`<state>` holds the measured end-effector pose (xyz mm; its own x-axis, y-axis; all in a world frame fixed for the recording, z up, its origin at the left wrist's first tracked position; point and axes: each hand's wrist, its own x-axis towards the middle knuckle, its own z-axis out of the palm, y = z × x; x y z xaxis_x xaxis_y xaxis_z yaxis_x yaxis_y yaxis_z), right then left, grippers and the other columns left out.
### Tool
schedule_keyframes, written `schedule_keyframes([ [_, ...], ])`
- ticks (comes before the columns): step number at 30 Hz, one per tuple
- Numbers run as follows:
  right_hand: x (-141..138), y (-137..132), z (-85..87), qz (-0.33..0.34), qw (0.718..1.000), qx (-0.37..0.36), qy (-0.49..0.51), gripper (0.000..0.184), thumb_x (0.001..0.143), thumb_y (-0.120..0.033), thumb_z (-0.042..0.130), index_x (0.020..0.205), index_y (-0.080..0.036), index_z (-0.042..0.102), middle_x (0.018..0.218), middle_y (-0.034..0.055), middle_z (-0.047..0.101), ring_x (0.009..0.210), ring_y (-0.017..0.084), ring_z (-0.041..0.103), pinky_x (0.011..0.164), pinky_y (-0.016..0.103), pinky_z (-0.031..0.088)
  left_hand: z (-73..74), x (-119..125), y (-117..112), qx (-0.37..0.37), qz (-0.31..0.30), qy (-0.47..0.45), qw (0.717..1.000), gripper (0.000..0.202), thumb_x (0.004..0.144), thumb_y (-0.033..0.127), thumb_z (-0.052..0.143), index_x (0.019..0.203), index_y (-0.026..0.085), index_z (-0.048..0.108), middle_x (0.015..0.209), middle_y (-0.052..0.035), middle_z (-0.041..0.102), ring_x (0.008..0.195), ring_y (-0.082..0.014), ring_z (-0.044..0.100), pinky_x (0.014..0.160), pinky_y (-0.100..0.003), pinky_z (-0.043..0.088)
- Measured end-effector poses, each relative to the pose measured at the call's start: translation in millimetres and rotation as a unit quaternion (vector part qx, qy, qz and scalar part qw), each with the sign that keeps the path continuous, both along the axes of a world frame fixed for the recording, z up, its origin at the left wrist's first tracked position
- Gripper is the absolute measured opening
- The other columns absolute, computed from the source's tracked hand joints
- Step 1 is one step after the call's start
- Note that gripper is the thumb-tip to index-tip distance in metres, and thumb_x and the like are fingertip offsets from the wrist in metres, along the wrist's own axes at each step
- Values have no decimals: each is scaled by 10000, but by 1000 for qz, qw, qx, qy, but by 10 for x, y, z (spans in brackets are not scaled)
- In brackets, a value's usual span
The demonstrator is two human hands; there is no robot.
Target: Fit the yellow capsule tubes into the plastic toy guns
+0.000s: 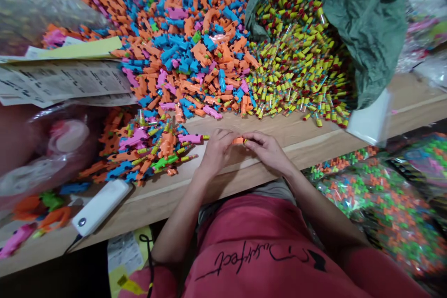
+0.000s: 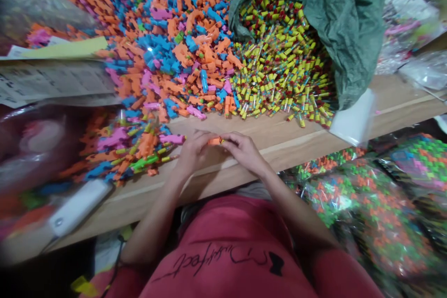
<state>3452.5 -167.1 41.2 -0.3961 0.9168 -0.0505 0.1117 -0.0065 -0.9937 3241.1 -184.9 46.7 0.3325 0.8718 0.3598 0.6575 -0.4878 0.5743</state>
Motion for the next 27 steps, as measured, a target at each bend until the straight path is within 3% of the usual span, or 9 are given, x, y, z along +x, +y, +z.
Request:
schedule_keyframes([
  [4, 27, 41, -23, 20, 996, 58, -61, 203, 937, -257, 605, 1069, -200, 748, 968, 32, 721, 876, 189, 647, 824, 318, 508, 22, 7, -9, 23, -41, 51, 998, 327, 1010, 153, 468, 1225, 167, 715, 1079, -109, 734, 967, -249, 574, 851, -379, 476],
  [7, -1, 45, -38, 22, 986, 124, -108, 195, 922, -162, 569, 1024, -200, 731, 997, 40, 707, 964, 200, 642, 904, 334, 479, -12, 57, -30, 30, -33, 61, 997, 339, 993, 135, 481, 1238, 182, 712, 1064, -108, 731, 964, -248, 577, 837, -378, 470],
  [10, -48, 47, -23, 46, 984, 138, -102, 175, 958, -183, 565, 1031, -203, 723, 1016, 46, 701, 992, 201, 647, 912, 333, 480, -13, 9, -46, 34, -32, 59, 997, 345, 948, 101, 510, 1211, 189, 715, 1044, -102, 733, 957, -251, 593, 822, -377, 478],
  [12, -26, 100, -8, 68, 985, 133, -91, 173, 989, -267, 594, 1087, -213, 725, 1034, 47, 703, 980, 197, 652, 895, 327, 496, 64, -181, -63, 31, -24, 57, 998, 342, 928, 88, 513, 1179, 199, 716, 1035, -92, 737, 952, -248, 613, 822, -375, 491],
  [14, 81, 227, -11, 50, 984, 136, -102, 235, 990, -348, 625, 1163, -222, 720, 1068, 58, 703, 957, 202, 654, 865, 330, 516, 212, -515, -94, 31, 23, 65, 997, 294, 931, 119, 534, 1130, 228, 721, 1041, -77, 739, 962, -251, 638, 846, -387, 506],
  [17, 367, 525, -80, -51, 968, 168, -178, 274, 987, -358, 591, 1175, -216, 729, 1045, 85, 714, 924, 234, 654, 863, 379, 530, 483, -1089, -136, 78, 196, 110, 971, 211, 906, 233, 638, 1092, 270, 731, 1186, -76, 717, 1097, -322, 635, 1001, -516, 487],
  [20, 592, 796, -193, -116, 930, 197, -288, 321, 987, -301, 513, 1200, -197, 730, 1076, 125, 722, 1000, 289, 651, 950, 453, 510, 618, -1326, -72, 101, 306, 126, 938, 312, 869, 258, 665, 1174, 279, 726, 1315, -88, 663, 1232, -373, 579, 1111, -620, 415],
  [23, 606, 885, -258, -113, 895, 187, -388, 353, 1009, -339, 473, 1231, -204, 712, 1151, 150, 688, 1043, 319, 636, 939, 468, 507, 477, -1069, 197, 42, 239, 99, 965, 359, 902, 163, 541, 1203, 219, 729, 1247, -108, 682, 1176, -305, 604, 1070, -504, 480],
  [27, 528, 765, -244, -85, 856, 176, -479, 342, 1023, -462, 485, 1112, -216, 705, 1152, 162, 635, 985, 323, 631, 829, 423, 501, 61, -570, 703, -62, 144, 157, 975, 527, 860, 31, 463, 1298, 187, 712, 1262, -131, 669, 1150, -291, 584, 1019, -435, 480],
])
